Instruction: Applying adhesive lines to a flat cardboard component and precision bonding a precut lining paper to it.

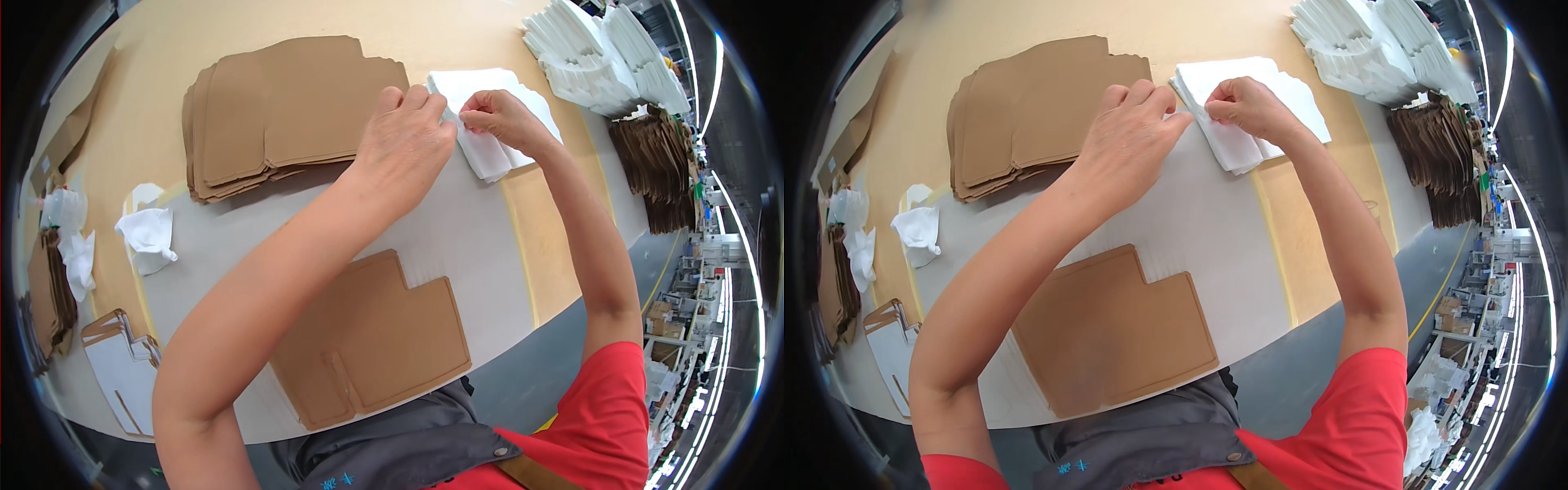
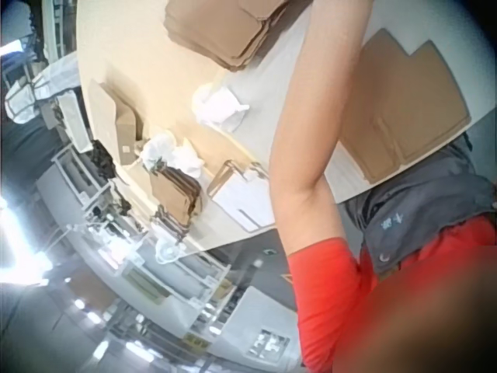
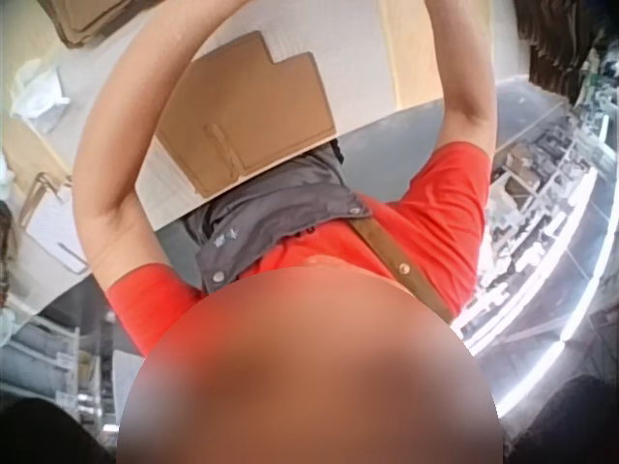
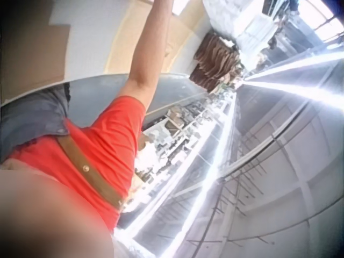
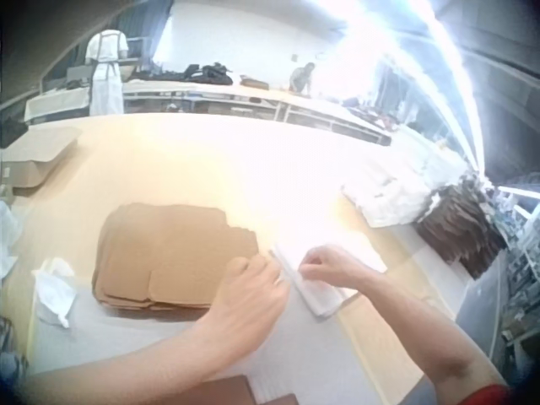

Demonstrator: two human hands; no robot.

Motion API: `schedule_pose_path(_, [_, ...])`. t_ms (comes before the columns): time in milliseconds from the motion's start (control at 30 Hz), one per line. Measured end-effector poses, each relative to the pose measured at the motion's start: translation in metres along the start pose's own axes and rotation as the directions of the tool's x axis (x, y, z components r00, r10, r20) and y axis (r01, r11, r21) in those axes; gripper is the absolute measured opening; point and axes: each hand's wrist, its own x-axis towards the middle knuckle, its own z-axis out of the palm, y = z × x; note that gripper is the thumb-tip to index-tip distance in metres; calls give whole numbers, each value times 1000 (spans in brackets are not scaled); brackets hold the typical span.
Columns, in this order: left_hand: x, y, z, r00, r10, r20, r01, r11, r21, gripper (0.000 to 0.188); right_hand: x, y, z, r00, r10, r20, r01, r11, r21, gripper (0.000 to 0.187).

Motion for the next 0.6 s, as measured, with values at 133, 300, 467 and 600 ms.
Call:
schedule_pose_path(133, [23,-2,17,997,16,72,-22,996,85,36,-4,-1,2,1000,2,-4,-2,997,78,17])
schedule_pose_path(300, [36,0,24,979,-7,206,-22,990,137,36,2,16,2,997,-75,-11,76,989,128,19])
schedule_pose_path(467, [35,-1,26,980,-14,200,-23,983,182,33,1,19,-1,997,-75,-8,75,981,177,20])
schedule_pose_path(600, [35,-2,26,981,-12,196,-37,969,243,33,-6,14,-15,995,-68,-73,84,967,242,21])
